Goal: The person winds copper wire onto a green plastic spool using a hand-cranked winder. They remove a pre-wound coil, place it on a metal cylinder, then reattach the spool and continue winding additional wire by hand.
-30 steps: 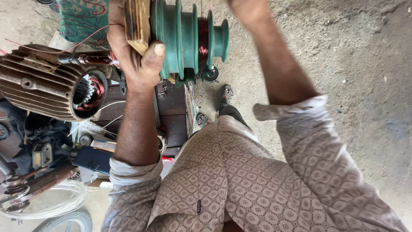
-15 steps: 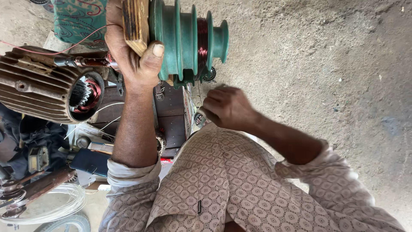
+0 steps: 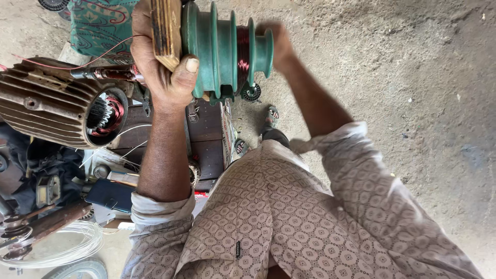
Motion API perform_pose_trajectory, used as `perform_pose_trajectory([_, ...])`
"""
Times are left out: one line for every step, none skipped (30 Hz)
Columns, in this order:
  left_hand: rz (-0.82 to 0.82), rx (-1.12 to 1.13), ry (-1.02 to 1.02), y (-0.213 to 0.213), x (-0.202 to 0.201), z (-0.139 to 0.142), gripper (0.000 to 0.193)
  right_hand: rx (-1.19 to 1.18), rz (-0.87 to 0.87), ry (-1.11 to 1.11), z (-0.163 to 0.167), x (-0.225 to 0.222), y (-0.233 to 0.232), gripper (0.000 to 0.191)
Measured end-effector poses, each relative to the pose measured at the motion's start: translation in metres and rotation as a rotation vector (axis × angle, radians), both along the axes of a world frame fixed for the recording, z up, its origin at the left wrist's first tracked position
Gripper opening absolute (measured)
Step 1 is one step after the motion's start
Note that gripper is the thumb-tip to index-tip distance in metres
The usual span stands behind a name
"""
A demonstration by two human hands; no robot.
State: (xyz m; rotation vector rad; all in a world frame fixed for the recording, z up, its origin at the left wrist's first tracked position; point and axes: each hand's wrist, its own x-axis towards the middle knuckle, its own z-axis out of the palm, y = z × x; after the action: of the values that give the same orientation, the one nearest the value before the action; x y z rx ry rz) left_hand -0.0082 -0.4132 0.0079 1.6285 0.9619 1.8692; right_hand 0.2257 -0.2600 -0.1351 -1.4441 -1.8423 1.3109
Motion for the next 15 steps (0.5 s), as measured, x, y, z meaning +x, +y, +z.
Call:
perform_pose_trajectory([0.007, -0.007, 0.011, -0.001, 0.0, 0.0, 0.089, -0.405, -0.28, 0.402, -0.019, -0.013, -0.016, 0.011])
perform_pose_trajectory([0.034, -0.033, 0.032, 0.0, -0.001, 0.001, 0.089, -0.115, -0.061, 0.185, -0.039, -0.01, -0.044, 0.017])
perform_pose_trajectory([0.045, -0.036, 0.033, -0.001, 0.0, 0.002, 0.089, -0.381, -0.178, -0.122, -0.049, -0.016, -0.067, 0.03])
perform_pose_trajectory([0.055, -0.039, 0.033, 0.0, 0.0, 0.002, 0.09, -0.273, -0.022, -0.256, -0.06, -0.013, -0.092, 0.031])
perform_pose_trajectory([0.046, -0.02, 0.012, -0.001, 0.001, 0.003, 0.09, -0.312, 0.0, -0.312, -0.059, -0.011, -0.118, 0.022])
perform_pose_trajectory([0.049, -0.005, 0.001, 0.001, 0.003, 0.004, 0.089, -0.346, 0.02, -0.368, -0.052, -0.008, -0.142, 0.027])
perform_pose_trajectory([0.052, 0.01, -0.009, 0.003, 0.004, 0.005, 0.088, 0.032, 0.127, -0.165, -0.038, -0.001, -0.164, 0.028])
perform_pose_trajectory([0.075, 0.007, -0.006, 0.002, 0.005, 0.006, 0.086, 0.402, 0.239, 0.047, -0.02, 0.005, -0.182, 0.033])
perform_pose_trajectory([0.076, -0.015, -0.013, 0.002, 0.005, 0.007, 0.087, 0.421, 0.308, 0.026, 0.003, 0.011, -0.196, 0.031])
perform_pose_trajectory([0.078, -0.037, -0.02, 0.001, 0.005, 0.008, 0.088, 0.444, 0.371, 0.001, 0.031, 0.019, -0.203, 0.029])
perform_pose_trajectory([0.057, -0.067, -0.039, 0.002, 0.004, 0.009, 0.091, 0.66, 0.449, -0.041, 0.061, 0.023, -0.203, 0.027])
perform_pose_trajectory([0.039, -0.081, -0.052, 0.002, 0.004, 0.01, 0.093, 0.874, 0.528, -0.085, 0.094, 0.026, -0.201, 0.025])
perform_pose_trajectory([0.022, -0.094, -0.066, 0.002, 0.003, 0.01, 0.095, 1.079, 0.532, -0.121, 0.126, 0.027, -0.193, 0.023])
perform_pose_trajectory([0.008, -0.087, -0.074, 0.0, 0.003, 0.01, 0.096, 1.286, 0.535, -0.158, 0.157, 0.028, -0.18, 0.026])
perform_pose_trajectory([0.017, -0.086, -0.075, -0.002, 0.003, 0.009, 0.096, 1.414, 0.509, -0.181, 0.185, 0.03, -0.168, 0.033])
